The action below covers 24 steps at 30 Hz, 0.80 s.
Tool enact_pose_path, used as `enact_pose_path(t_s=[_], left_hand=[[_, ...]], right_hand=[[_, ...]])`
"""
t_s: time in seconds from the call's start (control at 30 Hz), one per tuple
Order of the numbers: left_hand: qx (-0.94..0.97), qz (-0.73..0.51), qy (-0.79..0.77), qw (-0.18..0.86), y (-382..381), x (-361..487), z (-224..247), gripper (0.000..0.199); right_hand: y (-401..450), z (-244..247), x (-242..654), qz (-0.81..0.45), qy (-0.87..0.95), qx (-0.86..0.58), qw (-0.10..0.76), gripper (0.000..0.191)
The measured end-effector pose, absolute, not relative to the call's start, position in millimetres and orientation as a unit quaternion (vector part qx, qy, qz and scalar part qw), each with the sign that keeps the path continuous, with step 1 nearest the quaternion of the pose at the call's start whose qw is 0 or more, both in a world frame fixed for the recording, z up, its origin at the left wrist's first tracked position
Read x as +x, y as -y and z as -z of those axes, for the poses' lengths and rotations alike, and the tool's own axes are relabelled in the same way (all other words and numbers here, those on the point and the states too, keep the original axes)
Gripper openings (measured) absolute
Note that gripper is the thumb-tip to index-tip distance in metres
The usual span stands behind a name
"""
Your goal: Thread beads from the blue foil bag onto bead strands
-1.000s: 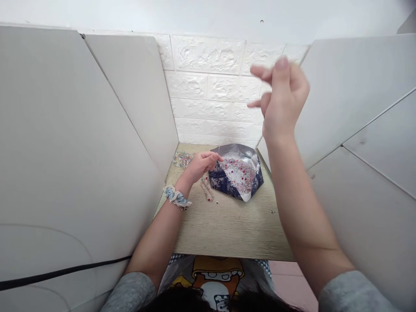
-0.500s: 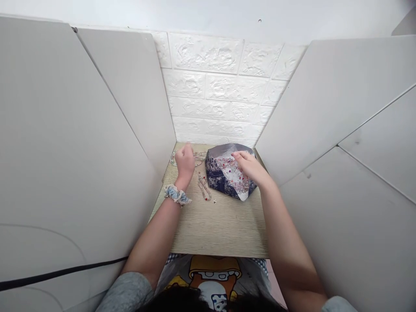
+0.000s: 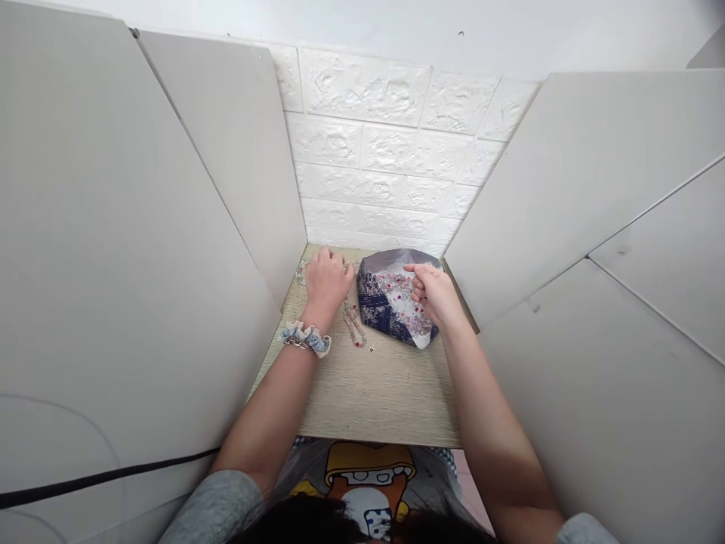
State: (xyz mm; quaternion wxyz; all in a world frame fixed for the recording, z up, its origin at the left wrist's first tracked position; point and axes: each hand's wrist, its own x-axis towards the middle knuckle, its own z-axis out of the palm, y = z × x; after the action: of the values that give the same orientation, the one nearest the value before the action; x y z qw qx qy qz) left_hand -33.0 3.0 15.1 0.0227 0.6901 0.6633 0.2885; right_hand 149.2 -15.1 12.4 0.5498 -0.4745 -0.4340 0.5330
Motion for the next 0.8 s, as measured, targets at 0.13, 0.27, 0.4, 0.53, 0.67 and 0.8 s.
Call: enact_pose_path(t_s=[0.13,0.27,0.4,0.53,0.67,0.8], left_hand=[[0.697,-0.416,-0.554,0.186,-2.4,-19.3,-17.2,0.028],[0.601,-0.436,-0.420,0.522,-3.8,-4.5,-11.9,0.037],[0.476,-0.449,-0.327,0.682,-0.5,3.0,-10.3,0.042],[0.423,-0.435,-0.310,0.732,4.0,2.5,-11.0,0.036],[0.448,-0.391,-0.317,0.739,3.6,1.8,-7.2,0.039],[0.470,-0.368,-0.353,0.721,-0.6,3.8,-0.9,0.043]], right_hand=[[14.0,-5.6,141.8,-0.480,0.476,-0.478,0.560,0.031],[14.9,0.5,128.1,-0.382,0.563,-0.466,0.565,0.034],[15.9,8.7,112.2,-0.342,0.634,-0.452,0.526,0.037],[15.0,17.8,104.1,-0.302,0.642,-0.483,0.513,0.035],[14.6,20.1,103.0,-0.331,0.625,-0.472,0.526,0.034],[15.9,18.7,101.6,-0.360,0.600,-0.460,0.547,0.033]])
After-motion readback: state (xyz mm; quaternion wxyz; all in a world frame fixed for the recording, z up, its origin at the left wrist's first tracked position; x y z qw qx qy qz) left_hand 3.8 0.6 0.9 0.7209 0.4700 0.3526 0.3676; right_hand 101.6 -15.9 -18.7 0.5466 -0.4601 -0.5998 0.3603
